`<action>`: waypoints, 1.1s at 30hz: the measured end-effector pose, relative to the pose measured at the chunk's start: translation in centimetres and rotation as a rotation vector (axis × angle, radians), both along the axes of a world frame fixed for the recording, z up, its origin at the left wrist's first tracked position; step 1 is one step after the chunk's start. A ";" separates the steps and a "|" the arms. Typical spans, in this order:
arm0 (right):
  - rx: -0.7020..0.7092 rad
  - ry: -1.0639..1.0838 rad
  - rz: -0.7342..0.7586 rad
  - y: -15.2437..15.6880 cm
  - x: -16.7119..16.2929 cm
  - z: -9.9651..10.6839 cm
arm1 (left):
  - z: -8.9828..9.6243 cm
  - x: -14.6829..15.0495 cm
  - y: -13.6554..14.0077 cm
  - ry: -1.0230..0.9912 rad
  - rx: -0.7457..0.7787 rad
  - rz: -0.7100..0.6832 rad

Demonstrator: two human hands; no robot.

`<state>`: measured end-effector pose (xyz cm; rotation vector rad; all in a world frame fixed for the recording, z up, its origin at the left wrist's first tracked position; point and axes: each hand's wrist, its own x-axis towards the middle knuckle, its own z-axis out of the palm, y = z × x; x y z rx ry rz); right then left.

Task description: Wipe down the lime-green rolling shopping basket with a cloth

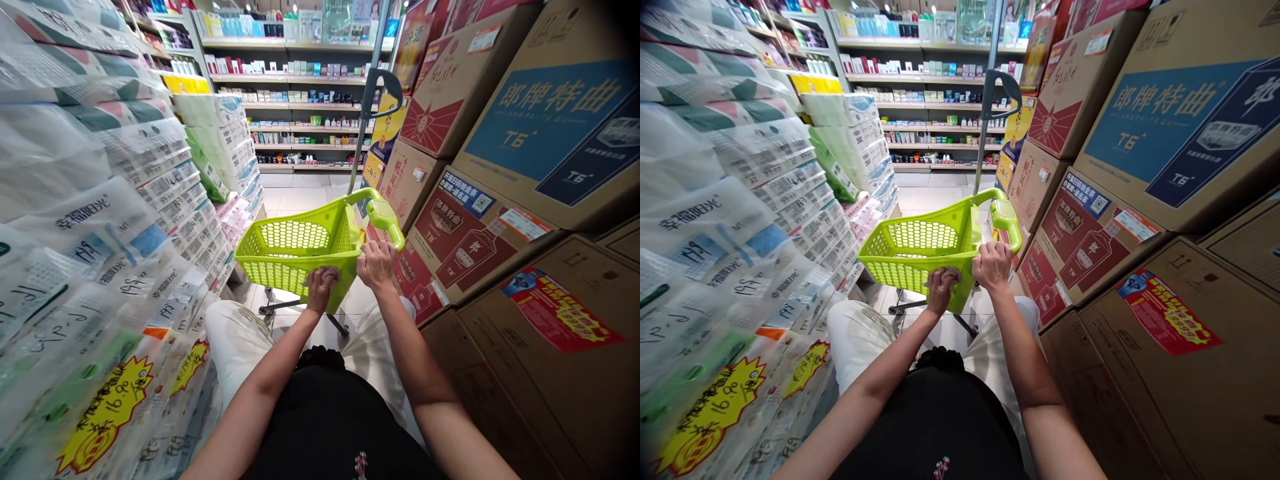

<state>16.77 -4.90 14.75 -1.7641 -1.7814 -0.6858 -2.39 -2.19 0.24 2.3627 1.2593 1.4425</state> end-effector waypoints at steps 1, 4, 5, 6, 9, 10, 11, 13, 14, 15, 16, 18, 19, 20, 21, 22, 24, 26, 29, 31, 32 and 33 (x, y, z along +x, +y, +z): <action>-0.002 -0.003 0.000 0.0 0.1 0.0 | -0.4 -0.2 -0.2 0.012 -0.016 -0.042; -0.017 -0.007 0.003 0.0 0.2 -0.2 | -1.0 -1.5 -0.3 0.033 -0.060 -0.136; -0.024 -0.007 0.004 0.0 0.2 -0.2 | -0.9 -1.9 0.0 0.017 -0.061 -0.110; -0.029 -0.006 0.004 0.0 0.2 -0.3 | -0.5 -2.3 0.5 -0.009 -0.056 -0.055; -0.022 -0.004 -0.003 -0.1 0.0 -0.2 | 0.7 -3.1 2.0 -0.067 -0.018 0.116; -0.013 -0.005 -0.009 -0.2 0.0 -0.1 | 0.6 -3.2 2.2 -0.059 -0.004 0.127; -0.003 -0.008 -0.014 -0.2 -0.1 0.0 | 0.3 -3.5 2.2 -0.036 0.012 0.112; 0.011 -0.021 -0.017 -0.4 -0.1 0.1 | -1.1 -4.2 1.7 0.037 0.054 0.060; 0.015 -0.030 -0.015 -0.4 -0.1 0.1 | -1.8 -4.7 1.4 0.078 0.081 0.036; 0.019 -0.038 -0.012 -0.5 -0.1 0.1 | -2.4 -5.2 1.2 0.114 0.113 0.015; 0.022 -0.041 -0.009 -0.5 -0.1 0.1 | -2.7 -5.7 1.1 0.136 0.149 0.003; 0.026 -0.036 -0.008 -0.4 -0.1 -0.1 | -2.3 -6.5 1.8 0.125 0.220 0.015; 0.025 -0.028 -0.010 -0.4 -0.1 -0.1 | -1.7 -6.8 2.5 0.093 0.248 0.043; 0.021 -0.017 -0.012 -0.4 -0.1 -0.2 | -1.1 -6.9 3.2 0.053 0.266 0.077; 0.014 -0.006 -0.015 -0.3 -0.2 -0.2 | -0.5 -7.0 3.9 0.013 0.274 0.108; 0.006 0.005 -0.017 -0.3 -0.2 -0.2 | -0.3 -7.0 4.4 -0.020 0.274 0.131; -0.005 0.014 -0.020 -0.3 -0.1 -0.2 | -0.7 -7.2 4.9 -0.039 0.253 0.134; -0.001 0.000 -0.020 -0.3 0.0 -0.2 | -2.2 -7.9 4.6 0.022 0.204 0.079; 0.020 -0.045 -0.017 -0.4 0.1 -0.3 | -3.6 -9.7 4.2 0.138 0.136 -0.021; 0.038 -0.064 -0.026 -0.3 0.1 -0.4 | -3.2 -10.7 4.7 0.120 0.136 0.003; 0.047 -0.067 -0.035 -0.3 0.1 -0.5 | -2.7 -11.0 5.0 0.081 0.147 0.045; 0.056 -0.067 -0.043 -0.2 0.0 -0.5 | -2.1 -11.1 5.4 0.038 0.160 0.092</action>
